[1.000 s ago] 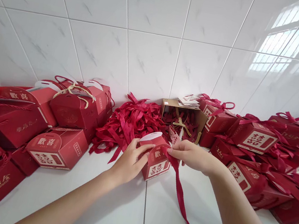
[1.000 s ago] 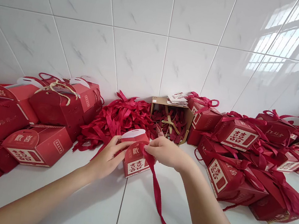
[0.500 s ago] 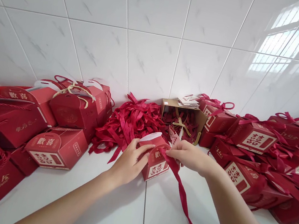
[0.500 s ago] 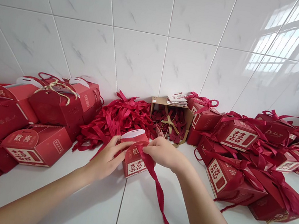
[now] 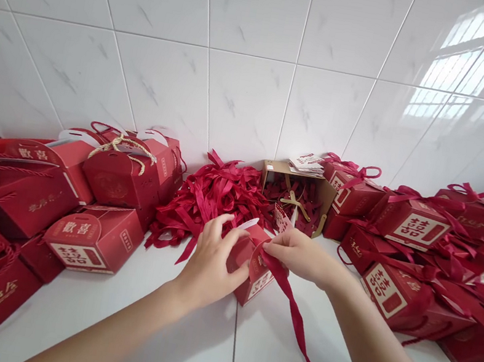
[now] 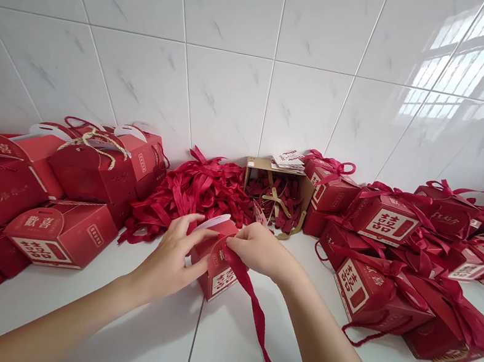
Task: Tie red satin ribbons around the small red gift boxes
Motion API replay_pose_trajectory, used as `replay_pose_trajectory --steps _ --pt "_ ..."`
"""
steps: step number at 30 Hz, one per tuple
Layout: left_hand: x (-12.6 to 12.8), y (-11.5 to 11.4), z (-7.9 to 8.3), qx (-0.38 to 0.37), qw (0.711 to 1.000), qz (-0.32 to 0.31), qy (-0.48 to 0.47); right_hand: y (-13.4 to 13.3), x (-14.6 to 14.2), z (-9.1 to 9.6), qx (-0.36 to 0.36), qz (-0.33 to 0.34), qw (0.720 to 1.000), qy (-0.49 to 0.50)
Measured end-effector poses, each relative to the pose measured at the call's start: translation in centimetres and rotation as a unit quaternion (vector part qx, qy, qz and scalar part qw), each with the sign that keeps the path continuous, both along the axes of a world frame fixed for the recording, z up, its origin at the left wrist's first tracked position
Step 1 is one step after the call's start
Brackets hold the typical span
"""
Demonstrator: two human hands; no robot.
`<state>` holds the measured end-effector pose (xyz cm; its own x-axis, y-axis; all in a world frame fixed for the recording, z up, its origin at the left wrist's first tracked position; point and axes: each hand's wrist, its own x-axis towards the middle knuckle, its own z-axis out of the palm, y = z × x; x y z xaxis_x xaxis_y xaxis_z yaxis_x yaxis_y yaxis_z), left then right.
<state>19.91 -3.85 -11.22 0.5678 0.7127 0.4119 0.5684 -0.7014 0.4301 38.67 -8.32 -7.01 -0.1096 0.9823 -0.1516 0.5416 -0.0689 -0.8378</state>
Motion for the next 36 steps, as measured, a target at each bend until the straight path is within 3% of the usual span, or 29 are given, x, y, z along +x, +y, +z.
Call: replay_pose_trajectory --steps 4,11,20,23,26,30,32,36 --pt "0.2 0.3 0.4 0.055 0.998 0.004 -0.031 0.1 -0.5 -0.2 0.03 -0.006 0.999 -0.038" --pt "1.0 1.2 0.4 -0.056 0.997 -0.019 -0.039 0.0 -1.3 -0.4 0.079 -0.021 0.991 -0.107" --pt "0.5 1.1 1.8 0.074 0.992 -0.007 -0.104 -0.9 -0.9 0.7 0.121 -0.079 0.97 -0.195" --pt "0.1 0.5 2.8 0.095 0.986 -0.006 -0.135 -0.9 -0.9 0.9 0.175 -0.085 0.968 -0.155" --pt "-0.3 -0.1 3.8 0.109 0.979 -0.016 -0.173 -0.8 -1.0 0.8 0.236 -0.038 0.966 -0.099" --pt "-0.6 -0.3 4.1 0.114 0.978 -0.01 -0.173 -0.8 -1.0 1.4 0.234 -0.011 0.972 0.01" --pt "-0.7 0.2 3.6 0.088 0.987 0.007 -0.136 -1.4 -0.9 2.1 0.247 -0.021 0.965 0.081" --pt "-0.7 1.6 2.0 -0.046 0.997 0.051 -0.024 -4.5 -0.4 4.0 0.333 -0.062 0.925 0.17"
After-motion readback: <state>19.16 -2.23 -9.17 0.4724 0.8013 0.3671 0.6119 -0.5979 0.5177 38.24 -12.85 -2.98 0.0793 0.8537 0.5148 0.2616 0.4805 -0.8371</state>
